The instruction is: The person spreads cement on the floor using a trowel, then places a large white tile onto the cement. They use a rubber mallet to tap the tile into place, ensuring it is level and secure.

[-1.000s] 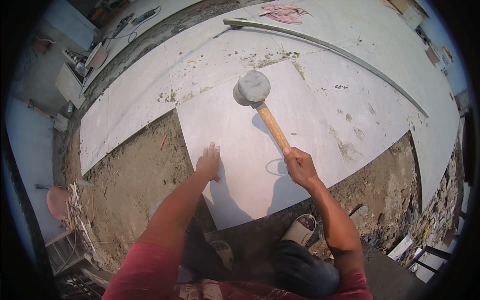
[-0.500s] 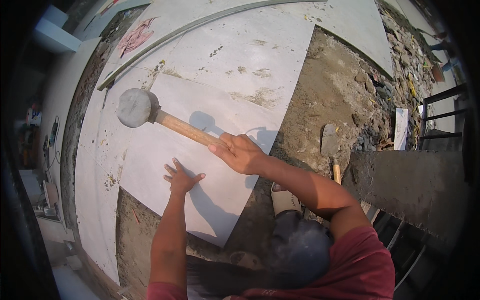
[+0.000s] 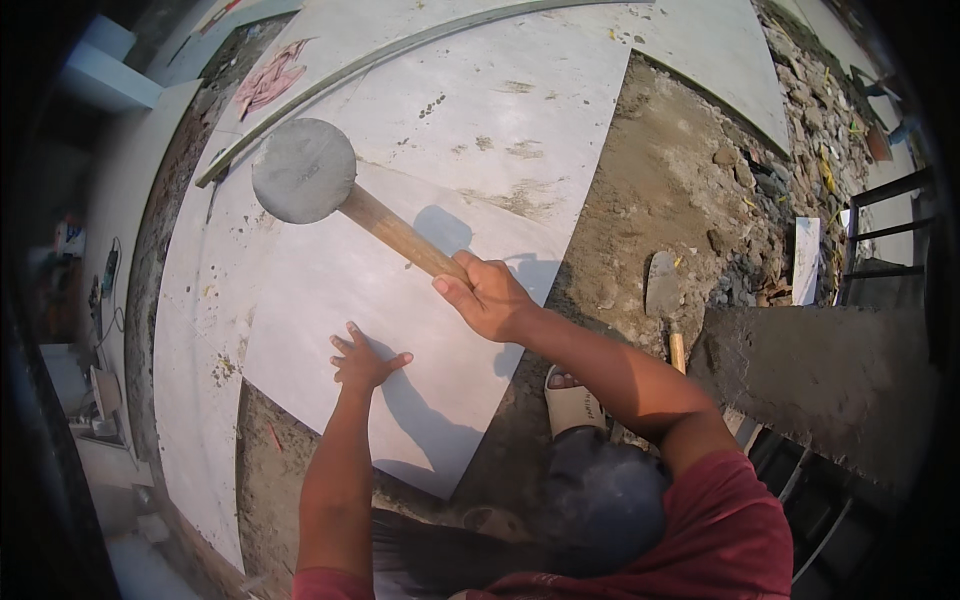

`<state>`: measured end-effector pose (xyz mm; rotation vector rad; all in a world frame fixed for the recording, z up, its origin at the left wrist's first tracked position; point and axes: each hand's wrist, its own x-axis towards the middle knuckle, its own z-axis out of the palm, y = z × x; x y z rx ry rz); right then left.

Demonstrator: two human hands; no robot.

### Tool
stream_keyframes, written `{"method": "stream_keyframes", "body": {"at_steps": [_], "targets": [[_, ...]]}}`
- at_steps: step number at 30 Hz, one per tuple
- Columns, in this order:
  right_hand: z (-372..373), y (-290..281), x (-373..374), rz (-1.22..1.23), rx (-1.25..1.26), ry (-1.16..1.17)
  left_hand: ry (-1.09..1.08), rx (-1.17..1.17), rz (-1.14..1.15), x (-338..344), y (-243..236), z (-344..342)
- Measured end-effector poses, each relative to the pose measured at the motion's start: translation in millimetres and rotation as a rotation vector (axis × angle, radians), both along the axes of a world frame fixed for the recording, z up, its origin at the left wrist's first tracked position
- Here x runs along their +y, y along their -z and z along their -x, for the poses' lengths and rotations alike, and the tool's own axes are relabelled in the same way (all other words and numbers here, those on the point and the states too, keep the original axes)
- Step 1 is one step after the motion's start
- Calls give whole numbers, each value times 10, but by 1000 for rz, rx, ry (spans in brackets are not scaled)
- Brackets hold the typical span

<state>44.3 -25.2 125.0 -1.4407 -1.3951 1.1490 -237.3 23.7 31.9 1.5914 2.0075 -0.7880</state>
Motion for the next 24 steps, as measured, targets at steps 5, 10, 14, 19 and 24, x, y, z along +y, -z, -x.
{"method": "stream_keyframes", "body": {"at_steps": [5, 10, 14, 19, 24], "targets": [[6, 1017, 250, 70, -222, -3, 66, 25, 37, 227, 66, -154], [390, -49, 822, 12, -78, -52, 103, -104, -106, 482, 85, 211], [528, -26, 977, -284, 1, -31, 219, -144, -100, 662, 342, 399], [495, 625, 1246, 647, -248, -120, 273, -127, -66, 686, 409, 191], [842, -7, 1498, -88, -69, -125, 247, -99, -47, 597, 379, 399]]}}
